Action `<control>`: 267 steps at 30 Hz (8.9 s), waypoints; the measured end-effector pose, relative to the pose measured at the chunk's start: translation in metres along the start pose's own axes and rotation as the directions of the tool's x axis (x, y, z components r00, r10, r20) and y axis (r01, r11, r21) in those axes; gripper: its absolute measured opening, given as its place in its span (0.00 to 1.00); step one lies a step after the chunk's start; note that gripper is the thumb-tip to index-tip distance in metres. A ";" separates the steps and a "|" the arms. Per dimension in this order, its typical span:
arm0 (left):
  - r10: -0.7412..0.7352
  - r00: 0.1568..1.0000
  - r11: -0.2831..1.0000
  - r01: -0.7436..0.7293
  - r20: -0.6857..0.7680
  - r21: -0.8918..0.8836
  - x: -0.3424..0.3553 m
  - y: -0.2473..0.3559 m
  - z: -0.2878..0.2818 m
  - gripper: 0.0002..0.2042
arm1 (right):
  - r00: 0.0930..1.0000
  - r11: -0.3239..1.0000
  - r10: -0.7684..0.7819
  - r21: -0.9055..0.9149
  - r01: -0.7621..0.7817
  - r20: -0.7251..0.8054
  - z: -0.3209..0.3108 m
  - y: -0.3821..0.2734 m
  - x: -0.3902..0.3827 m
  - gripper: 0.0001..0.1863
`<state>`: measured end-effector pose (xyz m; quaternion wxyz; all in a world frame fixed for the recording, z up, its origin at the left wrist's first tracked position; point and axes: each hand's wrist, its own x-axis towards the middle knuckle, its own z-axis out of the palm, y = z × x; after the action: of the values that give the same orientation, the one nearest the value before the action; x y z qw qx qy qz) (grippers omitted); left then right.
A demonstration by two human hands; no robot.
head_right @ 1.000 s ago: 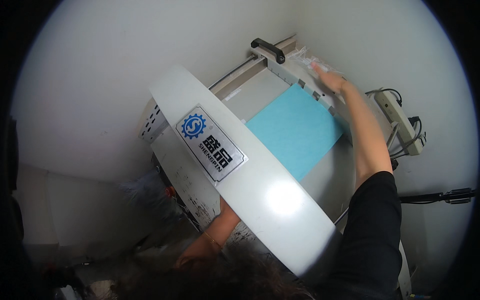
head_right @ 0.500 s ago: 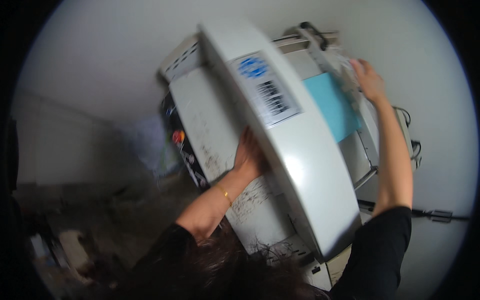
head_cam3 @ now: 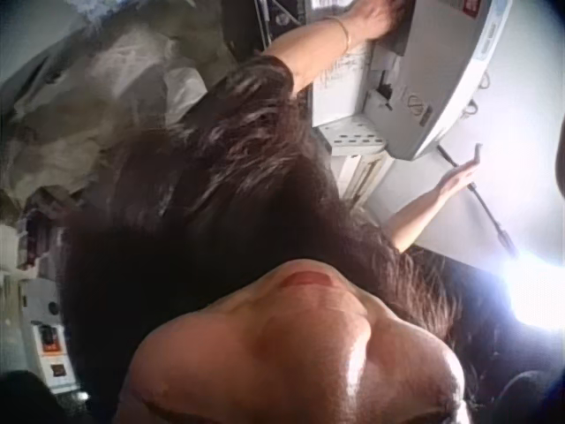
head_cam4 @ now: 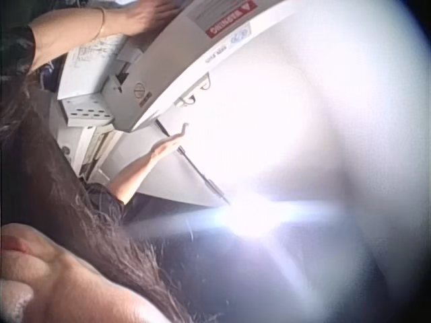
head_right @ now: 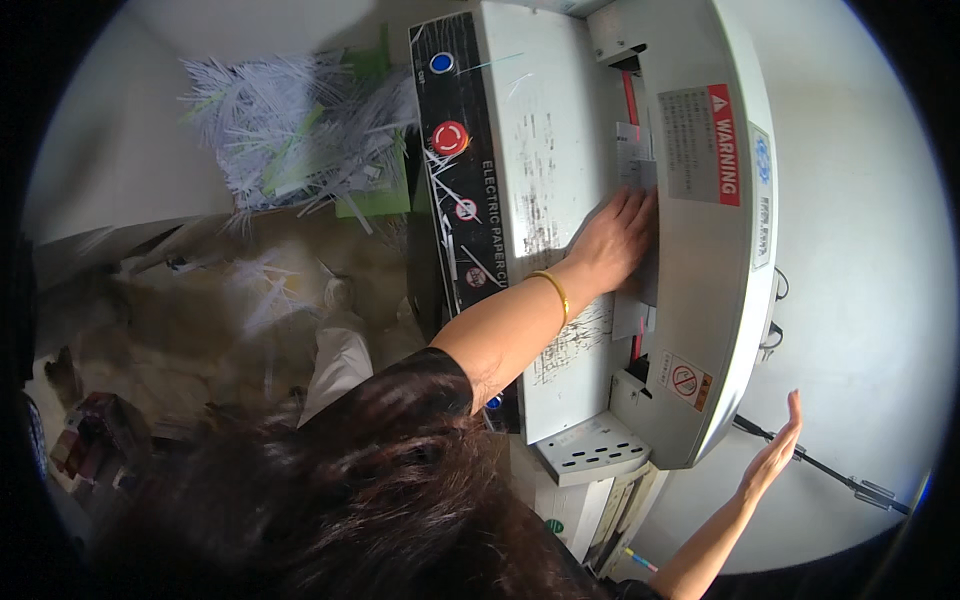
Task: The person operates an electric paper cutter to trim stacks of light blue paper. They load the paper, press the cut button, and remove the trimmed sheets, repeating the process multiple times.
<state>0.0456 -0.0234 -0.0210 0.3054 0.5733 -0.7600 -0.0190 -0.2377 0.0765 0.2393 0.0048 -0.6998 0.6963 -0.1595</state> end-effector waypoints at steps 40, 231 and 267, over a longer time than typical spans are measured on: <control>-0.123 0.983 0.992 0.118 0.136 0.046 -0.016 0.072 0.011 0.30 | 0.686 0.243 0.685 0.810 -0.533 0.246 0.173 0.325 -0.001 0.36; -0.096 0.974 0.825 0.192 0.203 -0.531 0.022 -0.020 -0.005 0.26 | 0.987 0.999 0.048 0.015 -0.051 0.150 0.249 -0.130 -0.043 0.29; -0.103 0.978 0.990 0.118 0.179 -0.079 -0.049 -0.259 -0.126 0.04 | 0.358 -0.129 0.778 0.689 -0.713 0.516 0.284 -0.180 -0.246 0.27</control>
<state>0.3375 -0.0276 -0.0382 0.2613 0.5966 -0.7492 -0.1202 0.0082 0.2610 -0.0423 0.4166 -0.0598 0.7759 -0.4700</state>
